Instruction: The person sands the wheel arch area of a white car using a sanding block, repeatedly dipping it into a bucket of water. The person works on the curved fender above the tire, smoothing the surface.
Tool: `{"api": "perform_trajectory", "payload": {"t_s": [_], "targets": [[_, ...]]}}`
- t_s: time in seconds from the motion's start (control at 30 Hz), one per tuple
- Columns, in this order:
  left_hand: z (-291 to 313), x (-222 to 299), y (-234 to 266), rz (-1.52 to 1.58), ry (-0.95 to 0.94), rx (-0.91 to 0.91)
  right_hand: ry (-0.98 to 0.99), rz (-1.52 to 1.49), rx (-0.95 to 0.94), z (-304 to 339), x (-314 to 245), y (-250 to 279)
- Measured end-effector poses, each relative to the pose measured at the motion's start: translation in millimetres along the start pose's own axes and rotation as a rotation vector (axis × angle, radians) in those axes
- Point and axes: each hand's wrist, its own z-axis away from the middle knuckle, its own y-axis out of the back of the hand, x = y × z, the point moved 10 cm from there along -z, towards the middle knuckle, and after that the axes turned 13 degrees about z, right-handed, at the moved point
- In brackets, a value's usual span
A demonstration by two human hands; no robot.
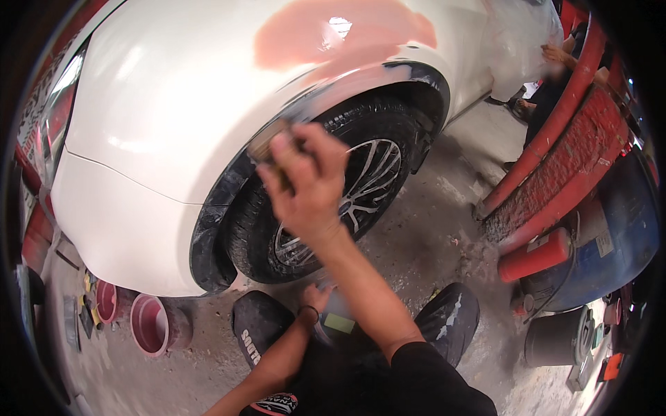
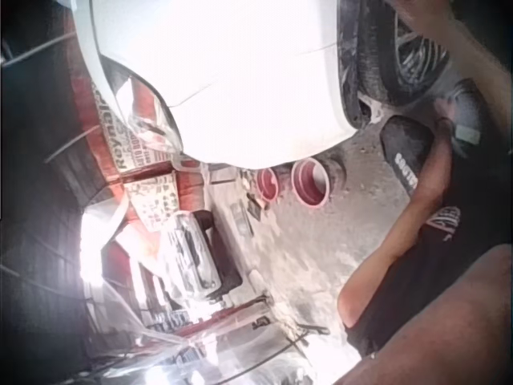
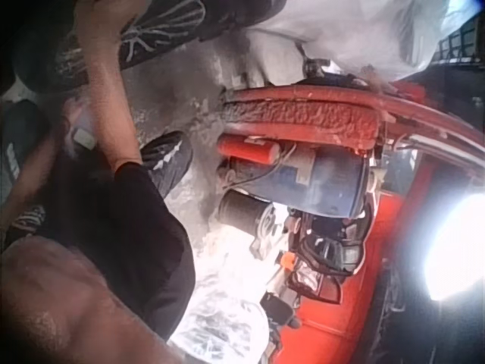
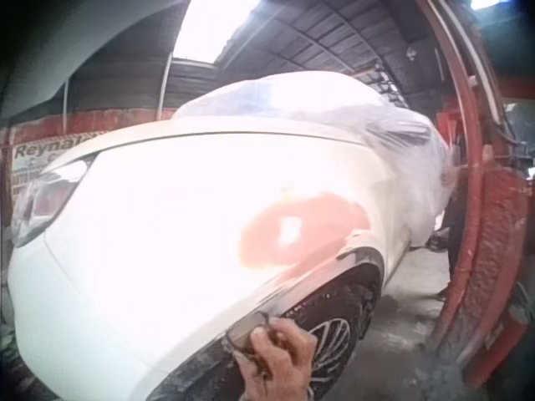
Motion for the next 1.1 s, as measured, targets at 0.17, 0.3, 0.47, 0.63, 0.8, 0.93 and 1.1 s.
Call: {"api": "perform_trajectory", "payload": {"t_s": [0.17, 0.3, 0.47, 0.63, 0.8, 0.93, 1.1], "targets": [[-3.1, 7.0, -9.1, 0.041, -0.048, -0.004, -0.722, -0.008, 0.185, -39.8, 162.5, 24.3], [-18.4, -22.0, -2.7, 0.014, -0.069, 0.085, -0.131, -0.004, 0.137, -28.0, 17.9, 1.3], [-0.9, 2.3, -1.1, -0.047, -0.006, -0.004, -0.305, 0.07, 0.155, -39.6, 107.8, 21.6], [-5.0, -1.0, -13.8, 0.059, -0.015, -0.012, -0.682, -0.012, 0.142, -33.1, 147.9, 15.9], [-4.9, -9.5, -1.0, -0.018, 0.011, -0.004, 0.122, 0.145, 0.014, -28.6, -4.2, 3.4], [-2.4, 2.8, -11.7, 0.009, 0.001, -0.037, -0.804, -0.081, 0.174, -44.3, 189.8, 31.3], [-1.7, 0.9, 0.6, 0.028, -0.077, 0.053, -0.111, 0.105, 0.079, -33.6, 23.9, 9.2]]}}
